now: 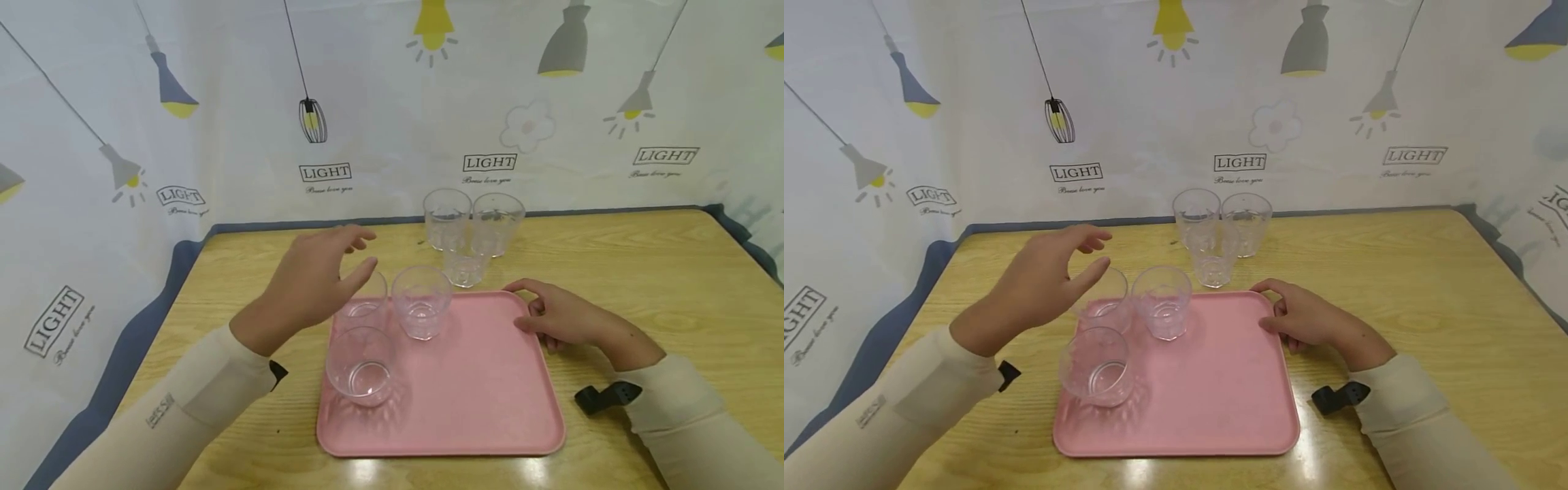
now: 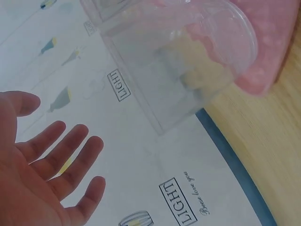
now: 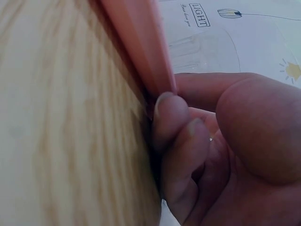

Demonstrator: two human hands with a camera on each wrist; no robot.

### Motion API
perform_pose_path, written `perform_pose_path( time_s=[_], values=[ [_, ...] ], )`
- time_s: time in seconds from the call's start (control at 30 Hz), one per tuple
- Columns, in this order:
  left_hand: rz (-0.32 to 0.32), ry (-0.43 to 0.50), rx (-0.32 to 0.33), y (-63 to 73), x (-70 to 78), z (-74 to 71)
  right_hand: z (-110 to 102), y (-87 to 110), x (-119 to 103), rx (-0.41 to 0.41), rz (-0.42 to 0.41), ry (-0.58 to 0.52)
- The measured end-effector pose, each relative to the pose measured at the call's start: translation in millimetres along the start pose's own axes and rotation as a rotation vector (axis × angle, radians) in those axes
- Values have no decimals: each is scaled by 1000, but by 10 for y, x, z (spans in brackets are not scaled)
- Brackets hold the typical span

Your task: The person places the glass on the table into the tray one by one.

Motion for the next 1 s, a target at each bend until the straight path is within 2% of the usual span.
perform_pose_path(
  time_s=[0.23,0.53,0.73,1.0],
  values=[
    [-35,83,109,214,-189,-134,8,-16,8,1,-11,2],
    [-37,210,259,395,-381,-106,3,-17,13,8,-19,15],
    [-72,275,283,446,-520,-11,5,-30,37,6,-2,20],
    [-198,364,310,487,-819,94,3,-41,36,14,-9,36]
  ],
)
Point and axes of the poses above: each hand's wrist, its own y-axis away from the middle knuckle, its own z-axis out of the palm, x = y × z, the point moved 8 cm from there along -y, towards the middle knuckle, and after that the axes turned 4 degrees about -z, right-handed, at the moved point
